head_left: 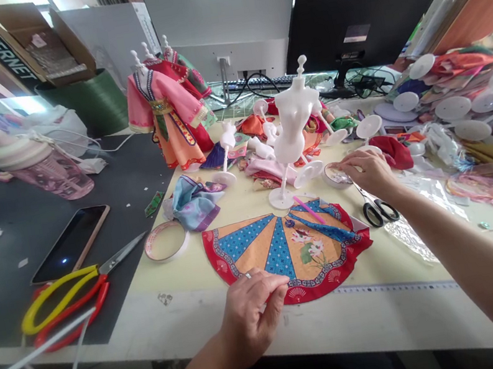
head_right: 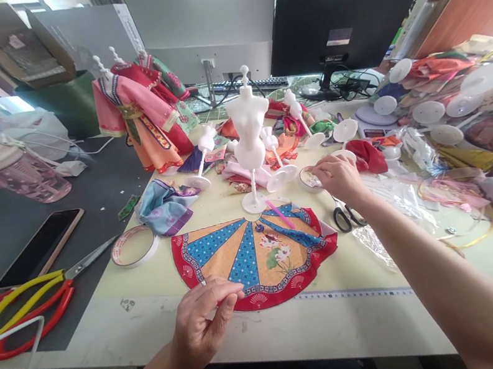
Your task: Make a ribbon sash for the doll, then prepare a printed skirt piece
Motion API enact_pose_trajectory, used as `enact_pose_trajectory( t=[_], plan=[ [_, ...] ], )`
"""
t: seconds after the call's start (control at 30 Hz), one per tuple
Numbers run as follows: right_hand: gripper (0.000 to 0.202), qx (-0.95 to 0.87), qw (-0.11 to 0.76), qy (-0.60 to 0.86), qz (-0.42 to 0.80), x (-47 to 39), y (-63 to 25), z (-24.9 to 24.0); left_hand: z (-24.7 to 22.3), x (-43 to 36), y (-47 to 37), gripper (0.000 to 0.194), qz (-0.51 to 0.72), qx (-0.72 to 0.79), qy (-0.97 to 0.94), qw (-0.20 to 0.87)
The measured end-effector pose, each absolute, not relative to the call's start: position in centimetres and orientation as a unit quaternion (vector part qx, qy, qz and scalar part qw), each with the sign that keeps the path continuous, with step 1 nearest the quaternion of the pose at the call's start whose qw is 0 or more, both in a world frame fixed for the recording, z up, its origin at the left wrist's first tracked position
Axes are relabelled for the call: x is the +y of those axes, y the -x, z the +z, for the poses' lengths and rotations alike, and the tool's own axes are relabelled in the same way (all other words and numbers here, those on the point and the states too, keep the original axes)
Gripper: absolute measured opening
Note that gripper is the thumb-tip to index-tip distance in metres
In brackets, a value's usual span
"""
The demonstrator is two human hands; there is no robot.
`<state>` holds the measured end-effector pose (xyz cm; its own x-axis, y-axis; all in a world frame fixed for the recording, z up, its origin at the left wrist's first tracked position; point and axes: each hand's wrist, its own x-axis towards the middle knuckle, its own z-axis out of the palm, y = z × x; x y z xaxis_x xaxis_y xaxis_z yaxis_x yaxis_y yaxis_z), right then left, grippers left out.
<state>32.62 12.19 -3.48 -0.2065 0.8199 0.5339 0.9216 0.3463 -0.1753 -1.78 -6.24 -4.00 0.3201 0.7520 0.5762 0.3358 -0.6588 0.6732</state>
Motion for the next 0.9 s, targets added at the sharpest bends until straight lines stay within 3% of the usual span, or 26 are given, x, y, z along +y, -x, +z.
enact_pose_trajectory(
  t=[0.17,0.33,0.6,0.73,0.9],
  plan=[
    [0.015,-0.765,0.296,0.565,-0.094,11.3,-32.0,-3.2,-3.7,-6.2,1.8,0.017,0.470,0.352,-0.781,0.210],
    [0.018,-0.765,0.308,0.558,-0.094,8.4,-30.6,-2.3,-2.5,-5.2,5.0,0.025,0.434,0.393,-0.804,0.106],
    [0.012,-0.795,0.323,0.509,-0.067,3.8,-29.0,-1.5,-3.9,-1.3,12.6,0.020,0.174,0.631,-0.744,-0.139],
    [0.011,-0.812,0.324,0.481,-0.060,3.0,-27.9,-1.6,-4.5,-0.7,13.2,0.019,0.109,0.655,-0.735,-0.137],
    [0.009,-0.838,0.320,0.439,-0.054,2.3,-26.7,-1.4,-2.6,-2.0,13.0,0.019,0.150,0.666,-0.728,-0.066]
  ],
)
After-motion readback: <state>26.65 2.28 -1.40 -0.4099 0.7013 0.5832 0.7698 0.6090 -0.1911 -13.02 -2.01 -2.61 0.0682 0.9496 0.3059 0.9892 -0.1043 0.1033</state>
